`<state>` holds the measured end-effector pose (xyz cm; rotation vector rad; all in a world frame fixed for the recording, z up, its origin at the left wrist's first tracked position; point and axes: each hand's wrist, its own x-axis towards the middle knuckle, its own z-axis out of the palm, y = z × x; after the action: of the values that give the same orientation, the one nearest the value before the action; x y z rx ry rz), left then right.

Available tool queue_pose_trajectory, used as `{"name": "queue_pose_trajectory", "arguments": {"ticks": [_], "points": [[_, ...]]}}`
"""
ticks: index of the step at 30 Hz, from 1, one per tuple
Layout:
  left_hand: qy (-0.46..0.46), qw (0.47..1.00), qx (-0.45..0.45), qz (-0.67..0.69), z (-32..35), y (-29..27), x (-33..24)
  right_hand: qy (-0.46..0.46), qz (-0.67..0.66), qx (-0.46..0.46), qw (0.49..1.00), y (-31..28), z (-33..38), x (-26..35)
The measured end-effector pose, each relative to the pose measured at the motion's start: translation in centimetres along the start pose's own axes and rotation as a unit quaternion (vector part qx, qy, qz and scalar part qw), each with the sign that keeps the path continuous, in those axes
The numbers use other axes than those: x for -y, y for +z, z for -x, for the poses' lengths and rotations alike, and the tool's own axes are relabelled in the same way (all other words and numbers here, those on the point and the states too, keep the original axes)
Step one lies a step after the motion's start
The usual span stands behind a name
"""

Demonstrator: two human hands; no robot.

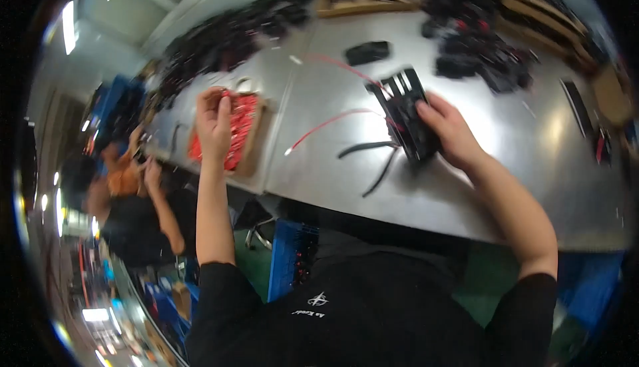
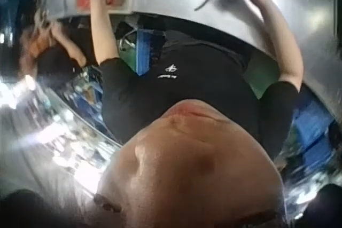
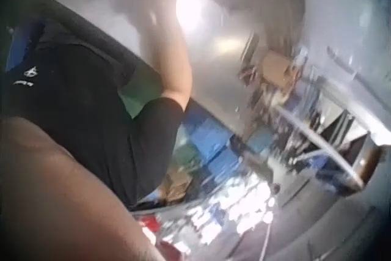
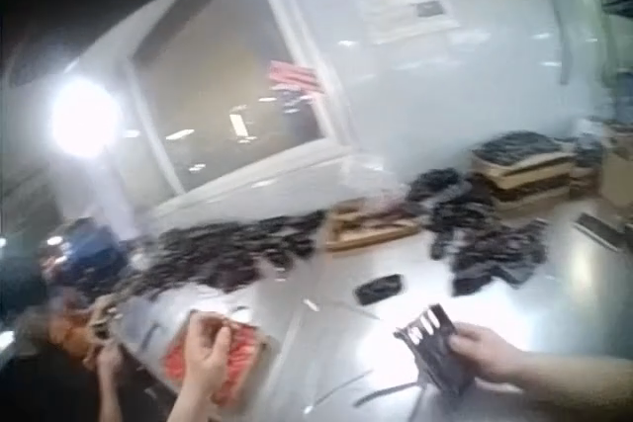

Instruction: Assembling a cooling fan into a plastic housing by routing wires and securing the components.

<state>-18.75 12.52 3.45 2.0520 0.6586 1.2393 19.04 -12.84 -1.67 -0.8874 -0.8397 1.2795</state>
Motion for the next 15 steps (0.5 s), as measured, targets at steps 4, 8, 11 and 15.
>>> {"name": "queue_pose_trajectory", "arguments": {"ticks": [4,8,11,15], "points": [[-0.022,0.985,0.099,0.141,-0.9,13.2,-4.6,-0.158,0.198,-0.152,0.955,-5.9,1.1,0.4],[-0.111,0.937,0.118,0.308,-1.8,24.9,-6.0,-0.127,0.348,-0.285,0.884,-7.9,1.0,0.6],[-0.128,0.927,0.107,0.335,-1.3,29.9,-5.2,-0.120,0.364,-0.246,0.890,-8.7,1.5,0.8],[-0.217,0.915,0.147,0.308,1.8,31.6,-3.1,-0.069,0.140,-0.144,0.977,-9.4,2.1,-0.2]]}}
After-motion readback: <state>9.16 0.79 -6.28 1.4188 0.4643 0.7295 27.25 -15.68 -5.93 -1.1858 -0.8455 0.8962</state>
